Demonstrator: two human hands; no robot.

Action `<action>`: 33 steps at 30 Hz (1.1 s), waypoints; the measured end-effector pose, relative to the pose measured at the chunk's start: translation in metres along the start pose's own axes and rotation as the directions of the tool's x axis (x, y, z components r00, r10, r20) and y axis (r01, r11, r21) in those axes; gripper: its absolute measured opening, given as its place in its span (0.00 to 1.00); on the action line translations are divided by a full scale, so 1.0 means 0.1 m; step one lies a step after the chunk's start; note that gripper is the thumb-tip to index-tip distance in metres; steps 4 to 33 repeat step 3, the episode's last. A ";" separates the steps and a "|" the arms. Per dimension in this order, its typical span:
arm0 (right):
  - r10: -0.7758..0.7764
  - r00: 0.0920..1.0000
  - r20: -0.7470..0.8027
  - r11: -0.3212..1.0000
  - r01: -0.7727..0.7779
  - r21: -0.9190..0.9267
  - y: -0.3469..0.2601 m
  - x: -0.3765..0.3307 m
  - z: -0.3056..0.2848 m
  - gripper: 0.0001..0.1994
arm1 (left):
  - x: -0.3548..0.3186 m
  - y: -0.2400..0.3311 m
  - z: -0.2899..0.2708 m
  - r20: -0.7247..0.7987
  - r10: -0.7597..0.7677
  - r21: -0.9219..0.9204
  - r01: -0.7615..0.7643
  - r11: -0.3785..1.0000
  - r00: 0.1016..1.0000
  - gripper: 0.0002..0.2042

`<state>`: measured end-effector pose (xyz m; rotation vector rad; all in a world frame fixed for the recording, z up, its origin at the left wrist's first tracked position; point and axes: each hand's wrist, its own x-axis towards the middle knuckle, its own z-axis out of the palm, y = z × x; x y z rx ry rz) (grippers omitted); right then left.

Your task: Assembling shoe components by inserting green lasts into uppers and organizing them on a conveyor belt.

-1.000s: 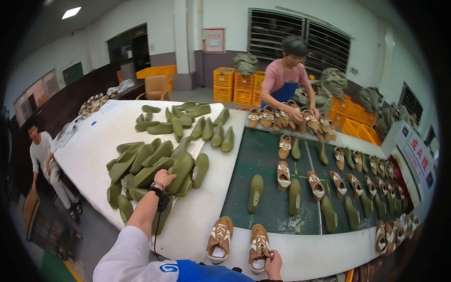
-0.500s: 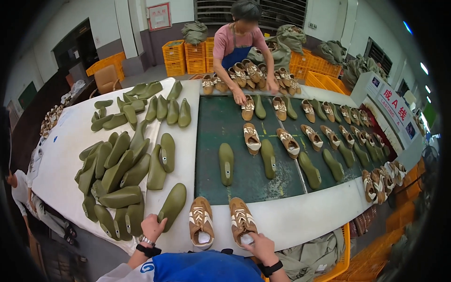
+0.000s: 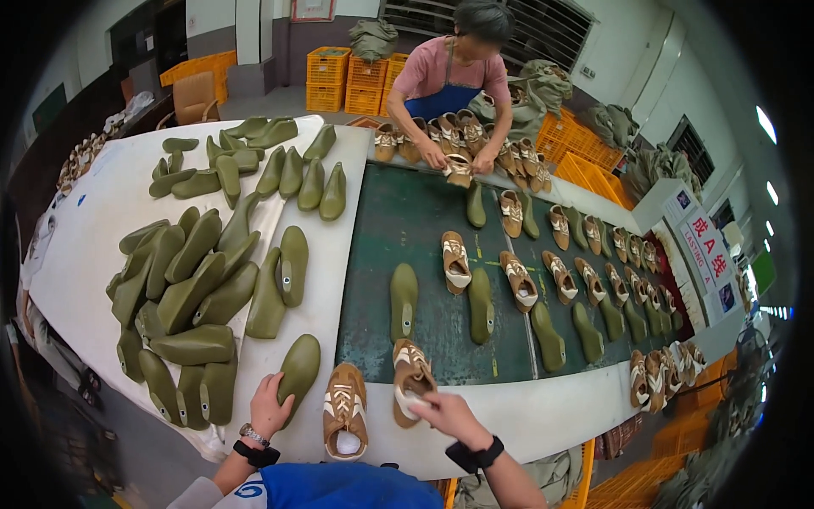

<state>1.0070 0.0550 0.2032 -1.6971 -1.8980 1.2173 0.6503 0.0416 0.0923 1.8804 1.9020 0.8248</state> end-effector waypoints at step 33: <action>-0.011 0.997 0.081 0.997 0.004 0.083 -0.44 0.68 -0.10 0.16 | 0.03 0.01 0.03 0.019 -0.035 0.003 0.035 0.999 0.999 0.27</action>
